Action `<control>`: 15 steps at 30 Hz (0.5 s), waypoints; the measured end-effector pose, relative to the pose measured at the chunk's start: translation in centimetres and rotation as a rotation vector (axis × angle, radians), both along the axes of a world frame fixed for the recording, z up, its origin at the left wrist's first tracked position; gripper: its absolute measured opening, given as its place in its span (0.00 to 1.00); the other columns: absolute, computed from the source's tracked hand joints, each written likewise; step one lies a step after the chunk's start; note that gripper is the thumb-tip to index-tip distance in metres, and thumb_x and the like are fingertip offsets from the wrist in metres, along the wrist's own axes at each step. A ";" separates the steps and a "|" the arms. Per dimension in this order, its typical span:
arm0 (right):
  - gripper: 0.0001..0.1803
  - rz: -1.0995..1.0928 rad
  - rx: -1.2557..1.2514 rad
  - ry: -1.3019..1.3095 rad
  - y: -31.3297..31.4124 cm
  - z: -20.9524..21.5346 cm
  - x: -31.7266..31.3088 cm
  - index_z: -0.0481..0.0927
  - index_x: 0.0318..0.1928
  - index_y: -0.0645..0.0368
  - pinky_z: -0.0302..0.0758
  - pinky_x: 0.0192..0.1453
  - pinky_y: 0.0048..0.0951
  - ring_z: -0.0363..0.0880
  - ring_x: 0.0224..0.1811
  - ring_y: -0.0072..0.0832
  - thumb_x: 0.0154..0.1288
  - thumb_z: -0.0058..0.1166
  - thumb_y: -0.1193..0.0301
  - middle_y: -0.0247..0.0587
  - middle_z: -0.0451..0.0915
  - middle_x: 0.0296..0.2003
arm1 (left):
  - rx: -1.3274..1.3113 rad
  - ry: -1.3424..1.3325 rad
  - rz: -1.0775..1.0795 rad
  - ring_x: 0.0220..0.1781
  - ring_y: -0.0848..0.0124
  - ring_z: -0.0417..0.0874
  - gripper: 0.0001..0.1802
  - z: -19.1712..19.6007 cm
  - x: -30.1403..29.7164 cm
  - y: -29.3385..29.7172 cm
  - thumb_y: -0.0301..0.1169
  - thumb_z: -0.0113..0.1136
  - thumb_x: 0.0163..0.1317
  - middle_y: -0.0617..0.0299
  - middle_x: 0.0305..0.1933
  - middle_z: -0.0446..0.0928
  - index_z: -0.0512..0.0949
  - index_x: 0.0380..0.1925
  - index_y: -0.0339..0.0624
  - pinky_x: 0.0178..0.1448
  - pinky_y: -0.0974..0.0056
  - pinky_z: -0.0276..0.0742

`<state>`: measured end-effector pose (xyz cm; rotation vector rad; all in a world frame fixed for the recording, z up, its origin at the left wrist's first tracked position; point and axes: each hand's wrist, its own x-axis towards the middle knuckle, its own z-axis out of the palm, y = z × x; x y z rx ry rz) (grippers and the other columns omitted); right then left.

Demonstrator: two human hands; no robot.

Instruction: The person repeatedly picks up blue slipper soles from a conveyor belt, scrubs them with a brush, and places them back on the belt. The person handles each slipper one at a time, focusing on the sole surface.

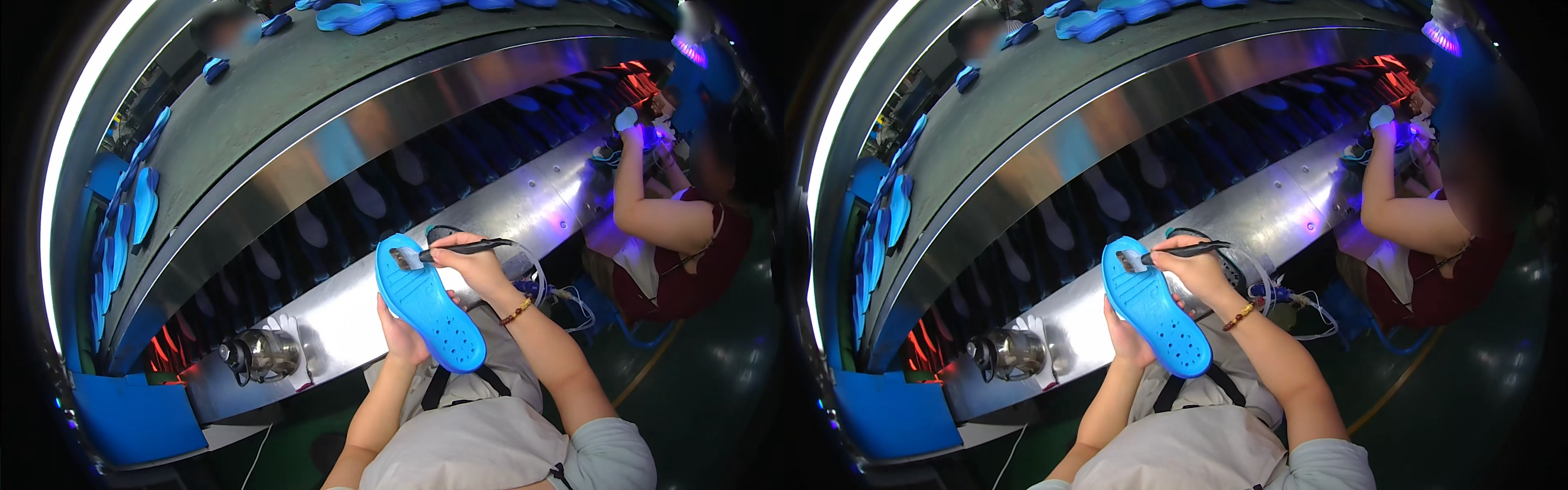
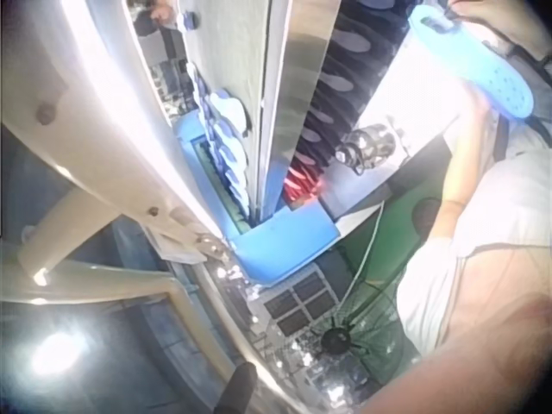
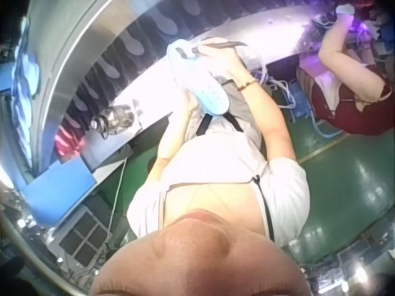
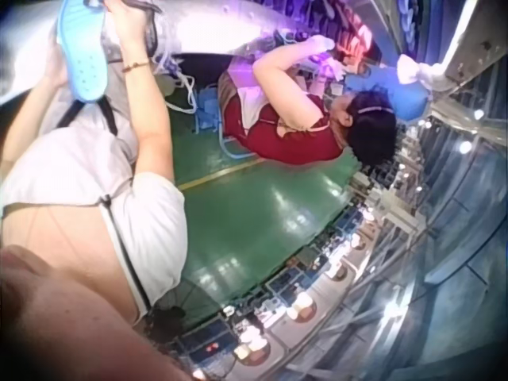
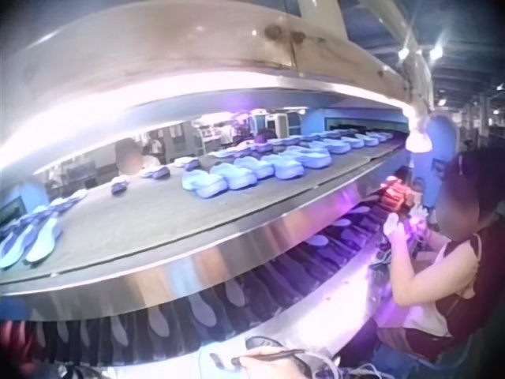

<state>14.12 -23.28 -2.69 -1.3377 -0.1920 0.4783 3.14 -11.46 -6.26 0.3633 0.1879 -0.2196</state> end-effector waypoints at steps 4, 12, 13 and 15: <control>0.09 0.012 -0.236 -0.263 1.7 1.4 -0.9 0.80 0.35 0.66 0.73 0.36 0.20 0.77 0.31 0.18 0.54 0.58 0.74 0.37 0.80 0.29 | 0.042 0.200 0.159 0.61 0.57 0.66 0.45 -0.9 0.6 -0.5 0.70 0.27 0.55 0.55 0.59 0.66 0.60 0.61 0.47 0.65 0.51 0.59; 0.10 0.227 -0.269 -0.591 1.5 2.4 -5.0 0.78 0.34 0.64 0.74 0.35 0.35 0.79 0.31 0.46 0.53 0.53 0.71 0.54 0.78 0.28 | 0.178 0.190 0.288 0.58 0.58 0.68 0.44 -1.0 1.2 2.2 0.70 0.25 0.56 0.54 0.57 0.67 0.62 0.59 0.48 0.62 0.53 0.63; 0.09 0.196 -0.273 -0.701 1.1 1.4 -6.0 0.78 0.34 0.63 0.74 0.36 0.35 0.79 0.32 0.45 0.53 0.53 0.71 0.51 0.79 0.29 | 0.255 0.180 0.337 0.50 0.56 0.74 0.45 -0.6 1.3 3.0 0.70 0.24 0.56 0.48 0.50 0.72 0.64 0.56 0.44 0.56 0.52 0.70; 0.10 0.311 -0.289 -0.669 -0.6 1.3 -6.6 0.79 0.34 0.62 0.74 0.35 0.33 0.79 0.31 0.43 0.52 0.54 0.71 0.49 0.80 0.28 | 0.298 0.113 0.292 0.47 0.55 0.76 0.46 -0.5 1.3 5.1 0.70 0.23 0.56 0.47 0.47 0.73 0.65 0.55 0.43 0.53 0.52 0.71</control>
